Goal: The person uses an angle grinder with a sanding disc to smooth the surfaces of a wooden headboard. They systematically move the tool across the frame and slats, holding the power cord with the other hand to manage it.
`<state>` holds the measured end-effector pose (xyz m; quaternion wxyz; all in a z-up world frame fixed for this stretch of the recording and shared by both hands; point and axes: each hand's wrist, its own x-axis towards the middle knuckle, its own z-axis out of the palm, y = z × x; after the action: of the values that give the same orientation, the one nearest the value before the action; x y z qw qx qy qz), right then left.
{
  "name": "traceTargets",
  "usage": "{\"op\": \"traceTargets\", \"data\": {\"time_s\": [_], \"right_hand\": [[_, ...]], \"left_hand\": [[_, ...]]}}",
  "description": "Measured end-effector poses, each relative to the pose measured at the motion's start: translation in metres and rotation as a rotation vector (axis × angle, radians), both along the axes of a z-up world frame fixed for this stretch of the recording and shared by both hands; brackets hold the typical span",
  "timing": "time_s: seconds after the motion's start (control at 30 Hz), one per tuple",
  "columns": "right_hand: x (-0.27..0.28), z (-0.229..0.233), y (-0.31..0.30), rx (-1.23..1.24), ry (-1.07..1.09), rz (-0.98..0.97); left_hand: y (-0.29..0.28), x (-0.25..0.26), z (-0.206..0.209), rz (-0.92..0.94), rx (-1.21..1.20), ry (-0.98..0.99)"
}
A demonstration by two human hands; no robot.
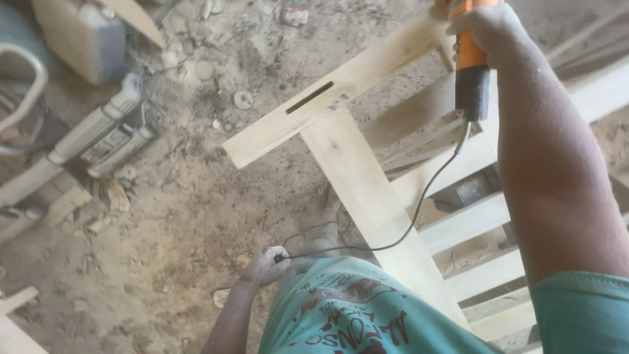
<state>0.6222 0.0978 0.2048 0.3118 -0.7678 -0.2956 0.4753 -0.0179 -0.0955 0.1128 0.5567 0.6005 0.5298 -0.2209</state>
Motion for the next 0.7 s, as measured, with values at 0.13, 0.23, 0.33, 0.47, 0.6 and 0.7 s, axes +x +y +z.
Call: {"op": "traceTargets", "data": {"time_s": [0.13, 0.23, 0.33, 0.47, 0.6, 0.7], "right_hand": [[-0.066, 0.006, 0.009, -0.040, -0.011, 0.157], [-0.131, 0.003, 0.003, -0.170, -0.024, 0.188], [-0.189, -0.002, 0.007, -0.161, -0.115, 0.457], [-0.249, -0.021, 0.011, -0.286, -0.288, 0.594], [-0.243, -0.030, 0.002, -0.297, -0.243, 0.574], [-0.171, -0.022, 0.002, -0.061, -0.362, 0.494]], "left_hand": [[-0.006, -0.002, 0.001, 0.002, 0.059, 0.057], [-0.010, -0.002, -0.002, -0.029, 0.099, -0.087], [-0.006, 0.011, -0.012, -0.017, 0.048, 0.025], [0.008, 0.018, -0.014, 0.014, 0.193, -0.195], [-0.002, 0.006, 0.009, 0.131, 0.114, -0.133], [0.016, 0.006, 0.014, 0.105, 0.089, -0.104]]}}
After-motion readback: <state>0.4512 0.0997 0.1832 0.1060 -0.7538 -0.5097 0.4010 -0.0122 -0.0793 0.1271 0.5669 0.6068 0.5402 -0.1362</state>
